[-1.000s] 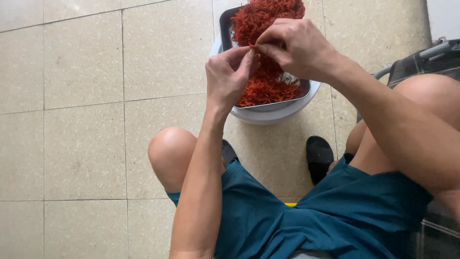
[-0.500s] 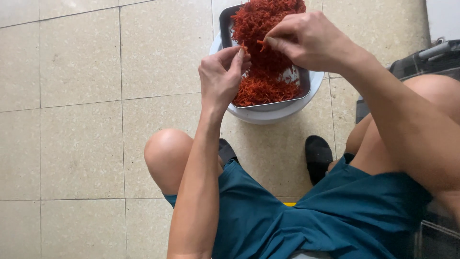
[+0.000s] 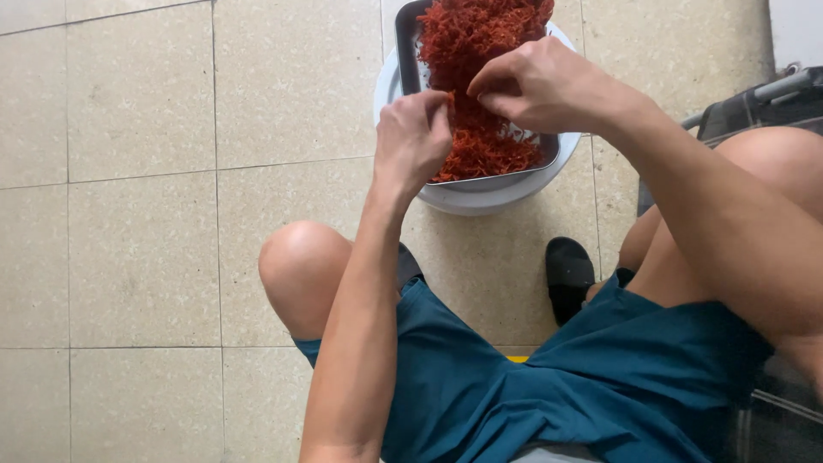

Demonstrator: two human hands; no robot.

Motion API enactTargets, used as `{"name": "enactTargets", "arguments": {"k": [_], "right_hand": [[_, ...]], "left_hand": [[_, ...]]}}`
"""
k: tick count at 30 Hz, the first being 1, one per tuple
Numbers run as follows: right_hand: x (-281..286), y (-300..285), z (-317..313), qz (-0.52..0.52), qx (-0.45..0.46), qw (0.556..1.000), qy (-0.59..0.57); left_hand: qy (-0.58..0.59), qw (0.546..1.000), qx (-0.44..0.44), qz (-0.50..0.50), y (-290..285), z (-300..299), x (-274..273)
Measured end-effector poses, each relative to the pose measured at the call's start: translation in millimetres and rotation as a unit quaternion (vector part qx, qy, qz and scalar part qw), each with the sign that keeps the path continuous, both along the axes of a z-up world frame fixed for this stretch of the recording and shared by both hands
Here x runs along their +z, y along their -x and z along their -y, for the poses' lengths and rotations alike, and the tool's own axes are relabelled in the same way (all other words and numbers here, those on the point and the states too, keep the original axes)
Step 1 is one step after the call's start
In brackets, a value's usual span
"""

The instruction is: Manually sorting and cleaning red spice or fibrous ingredients in a tray.

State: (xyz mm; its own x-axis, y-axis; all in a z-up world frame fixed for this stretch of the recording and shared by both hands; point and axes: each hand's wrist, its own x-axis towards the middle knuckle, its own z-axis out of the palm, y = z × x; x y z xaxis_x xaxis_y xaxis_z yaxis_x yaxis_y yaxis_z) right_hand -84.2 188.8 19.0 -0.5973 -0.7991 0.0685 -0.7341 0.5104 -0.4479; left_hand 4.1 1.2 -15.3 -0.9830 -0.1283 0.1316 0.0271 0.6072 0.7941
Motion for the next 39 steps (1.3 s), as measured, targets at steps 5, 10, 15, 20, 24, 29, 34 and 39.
{"name": "enactTargets", "arguments": {"k": [5,10,15,20,24,29,34,39], "right_hand": [[-26.1,5.8,-4.3,0.015,-0.021,0.992,-0.121],[-41.2,2.7,-2.7,0.092,-0.073,0.928,-0.354],[-55.5,9.6,-6.6,0.112,-0.027,0.955,-0.272],[-53.1,21.4,-8.5,0.096,-0.185,0.961,-0.182],[-42.0,17.8,-11.9,-0.099,-0.159,0.979,0.075],[-47.0,28.7,-7.5,-0.192,-0.146,0.967,0.083],[-39.8,31.7,-4.3,-0.197,-0.141,0.969,0.049],[-27.0,36.1,7.9,-0.209,-0.151,0.959,-0.122]], "left_hand": [[0.077,0.995,0.019,0.061,-1.1,-2.2,-10.0],[0.082,0.992,0.035,0.089,-0.5,-2.2,-13.7],[0.081,0.991,0.029,0.102,-2.3,-2.7,-9.5],[0.062,0.989,0.036,0.131,3.9,-1.4,-9.3],[0.06,0.995,0.039,0.065,0.2,-7.0,-7.8],[0.086,0.993,0.007,0.081,5.1,-9.2,-9.8],[0.111,0.991,0.003,0.071,5.5,-9.8,-10.1],[0.09,0.987,-0.001,0.13,5.7,-10.9,-4.0]]}}
